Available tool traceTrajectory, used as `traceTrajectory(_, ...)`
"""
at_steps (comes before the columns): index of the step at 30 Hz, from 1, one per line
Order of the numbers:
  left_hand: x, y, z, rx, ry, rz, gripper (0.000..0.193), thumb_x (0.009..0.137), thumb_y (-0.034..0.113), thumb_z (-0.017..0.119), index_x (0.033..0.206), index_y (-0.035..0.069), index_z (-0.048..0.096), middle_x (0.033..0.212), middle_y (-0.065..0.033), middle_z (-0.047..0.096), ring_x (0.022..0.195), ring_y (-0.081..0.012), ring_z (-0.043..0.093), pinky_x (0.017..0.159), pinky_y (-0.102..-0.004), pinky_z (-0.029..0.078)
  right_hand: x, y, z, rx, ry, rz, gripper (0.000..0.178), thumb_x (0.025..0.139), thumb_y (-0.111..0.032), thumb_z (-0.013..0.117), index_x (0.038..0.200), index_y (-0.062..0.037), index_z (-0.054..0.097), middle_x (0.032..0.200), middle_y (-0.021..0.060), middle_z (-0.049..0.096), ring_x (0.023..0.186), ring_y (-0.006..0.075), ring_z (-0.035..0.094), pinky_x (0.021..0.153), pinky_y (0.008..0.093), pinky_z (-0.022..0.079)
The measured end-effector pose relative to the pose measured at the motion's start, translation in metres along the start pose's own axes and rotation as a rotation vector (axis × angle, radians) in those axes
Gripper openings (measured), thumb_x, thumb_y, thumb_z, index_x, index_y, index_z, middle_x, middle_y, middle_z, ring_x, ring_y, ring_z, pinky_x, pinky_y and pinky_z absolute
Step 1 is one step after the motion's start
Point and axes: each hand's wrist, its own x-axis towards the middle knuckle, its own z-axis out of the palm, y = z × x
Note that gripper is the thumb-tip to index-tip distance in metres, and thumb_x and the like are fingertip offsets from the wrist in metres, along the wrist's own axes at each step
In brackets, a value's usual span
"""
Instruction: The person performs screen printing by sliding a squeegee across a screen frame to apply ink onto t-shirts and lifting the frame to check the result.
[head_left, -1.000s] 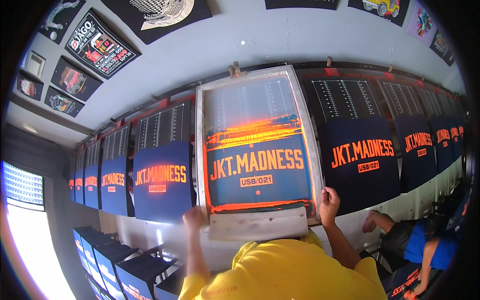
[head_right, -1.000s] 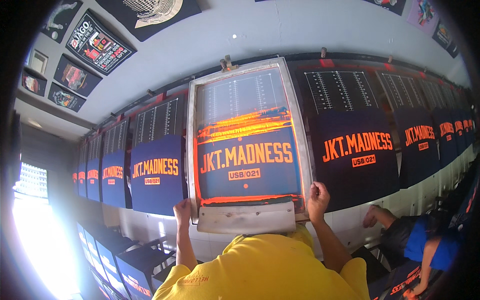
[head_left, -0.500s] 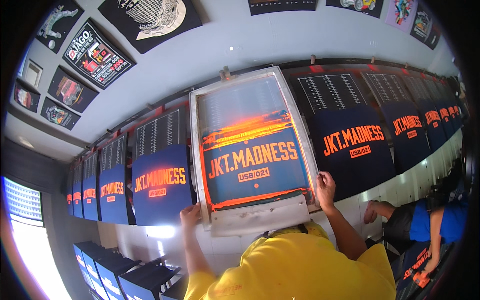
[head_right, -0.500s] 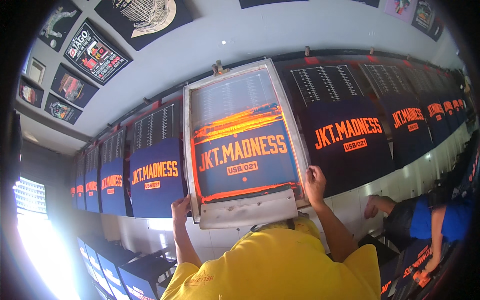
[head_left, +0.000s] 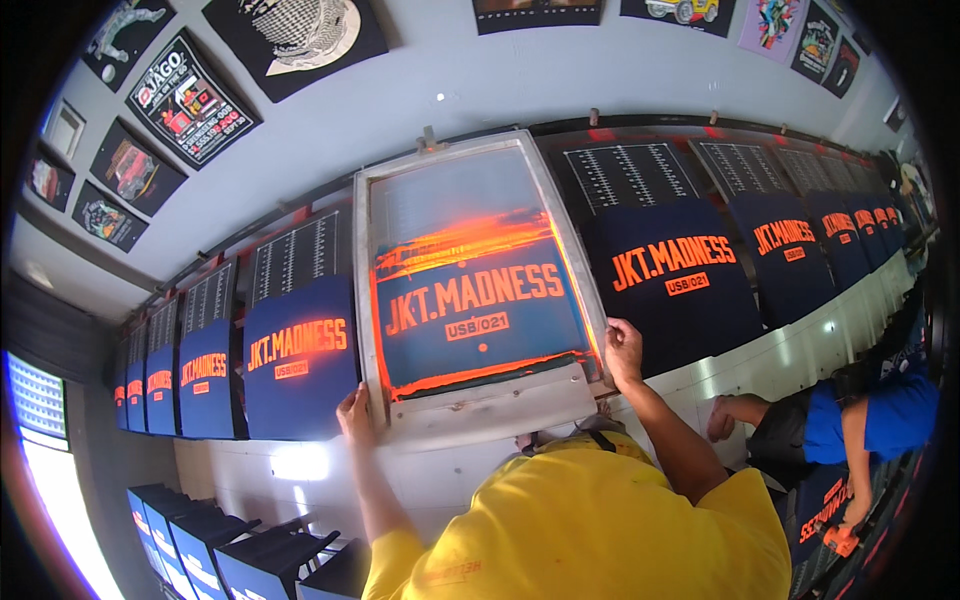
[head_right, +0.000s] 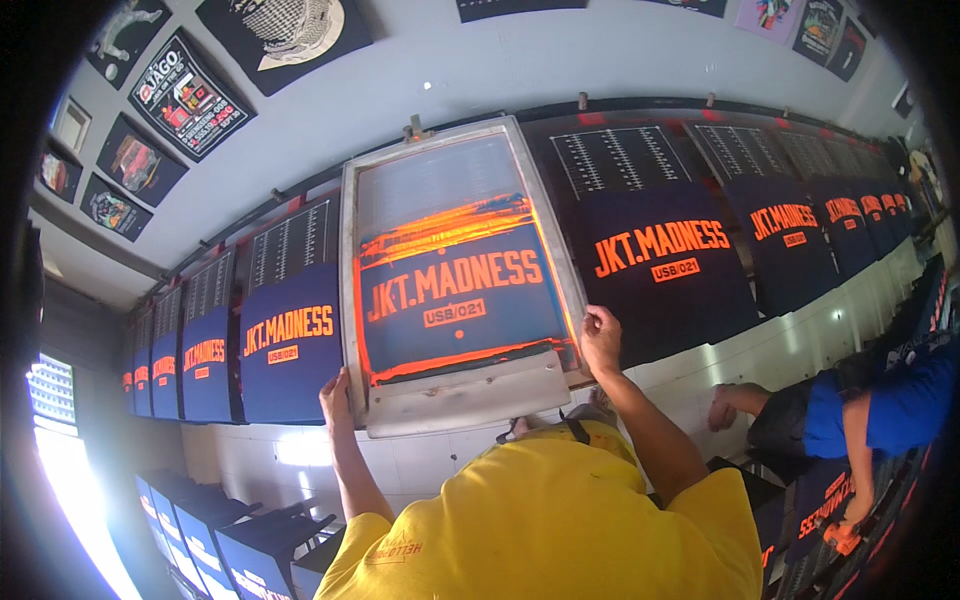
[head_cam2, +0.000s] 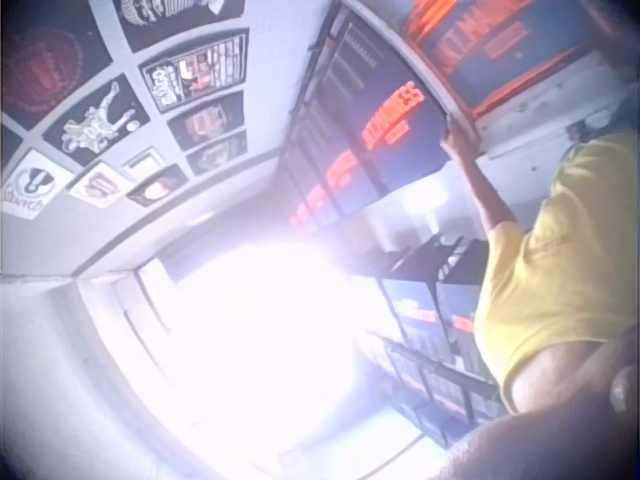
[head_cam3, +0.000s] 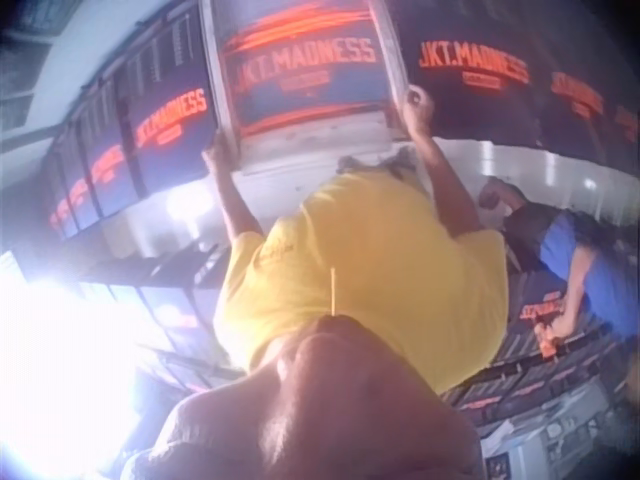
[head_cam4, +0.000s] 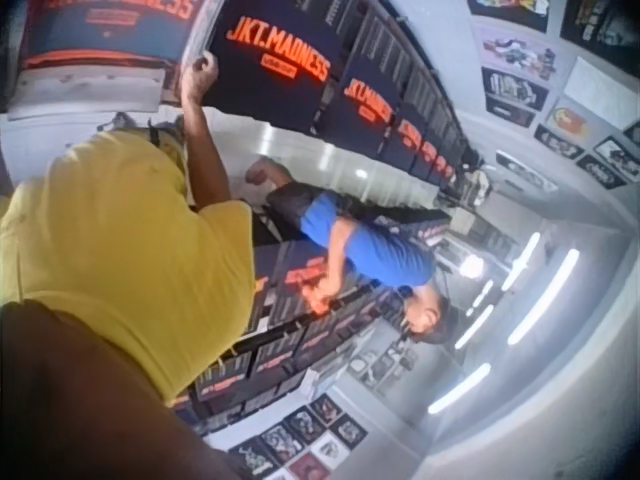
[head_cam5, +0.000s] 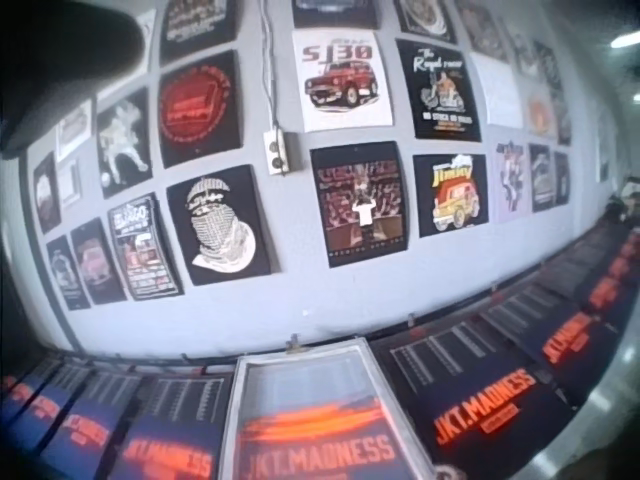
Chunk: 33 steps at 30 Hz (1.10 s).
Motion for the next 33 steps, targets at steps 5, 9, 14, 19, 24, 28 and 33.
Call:
traceTrajectory(5,-0.037,0.027,0.001,0.061,-0.021,0.025,0.032,0.094,0.027,0.066,0.098,-0.004,0.069,0.081,-0.0040,0.069,0.069,-0.0099,0.061,0.065,-0.0250,0.047,0.010,-0.024,-0.025,0.156,-0.074,-0.001,0.016,0.090,0.003,0.058,0.105,0.0053,0.064,0.087,0.0093,0.069,0.080,0.0110,0.065,0.071,0.0249,0.050)
traceTrajectory(9,-0.059,0.058,0.012,0.110,0.020,0.078,0.032,0.094,0.028,0.066,0.097,-0.004,0.069,0.081,0.0000,0.067,0.071,-0.0067,0.057,0.066,-0.0237,0.044,0.019,-0.050,-0.041,0.140,-0.069,-0.042,0.016,0.090,0.003,0.060,0.105,0.0033,0.065,0.091,0.0066,0.069,0.082,0.0089,0.064,0.071,0.0237,0.049)
traceTrajectory(14,-0.030,0.057,0.014,0.082,0.042,0.139,0.035,0.096,0.026,0.063,0.105,-0.008,0.068,0.083,0.0027,0.062,0.075,-0.0067,0.050,0.067,-0.0237,0.044,-0.008,-0.044,-0.048,0.149,0.030,0.006,0.020,0.090,0.005,0.058,0.108,0.0023,0.067,0.099,0.0053,0.069,0.091,0.0102,0.064,0.080,0.0244,0.050)
traceTrajectory(19,0.006,0.016,-0.026,0.005,-0.145,0.081,0.039,0.095,0.027,0.063,0.112,-0.008,0.067,0.092,-0.0067,0.070,0.082,-0.0096,0.060,0.075,-0.0257,0.049,-0.059,-0.023,-0.042,-0.051,0.094,0.004,0.026,0.089,0.007,0.055,0.112,0.0023,0.066,0.102,0.0081,0.068,0.096,0.0150,0.064,0.088,0.0272,0.050)
traceTrajectory(24,0.011,-0.001,-0.063,-0.033,-0.113,0.100,0.035,0.095,0.023,0.062,0.112,-0.007,0.067,0.091,-0.0075,0.070,0.081,-0.0107,0.061,0.075,-0.0261,0.049,-0.072,-0.036,-0.006,0.130,0.060,-0.055,0.026,0.090,0.007,0.053,0.112,0.0048,0.065,0.106,0.0070,0.066,0.096,0.0128,0.061,0.088,0.0275,0.048)
traceTrajectory(28,-0.010,-0.002,-0.044,0.103,-0.059,0.165,0.034,0.093,0.020,0.062,0.114,-0.006,0.067,0.096,-0.0101,0.071,0.087,-0.0124,0.064,0.079,-0.0269,0.050,-0.055,-0.034,-0.023,0.092,0.043,-0.065,0.025,0.090,0.008,0.051,0.110,0.0041,0.066,0.103,0.0064,0.066,0.093,0.0123,0.060,0.086,0.0263,0.047)
traceTrajectory(33,-0.025,0.005,-0.027,0.239,-0.033,0.216,0.033,0.089,0.018,0.062,0.111,-0.004,0.069,0.095,-0.0109,0.072,0.087,-0.0131,0.064,0.080,-0.0280,0.050,-0.051,-0.014,-0.037,0.113,0.068,-0.074,0.025,0.089,0.008,0.052,0.109,0.0042,0.066,0.101,0.0071,0.067,0.092,0.0126,0.061,0.084,0.0260,0.047)
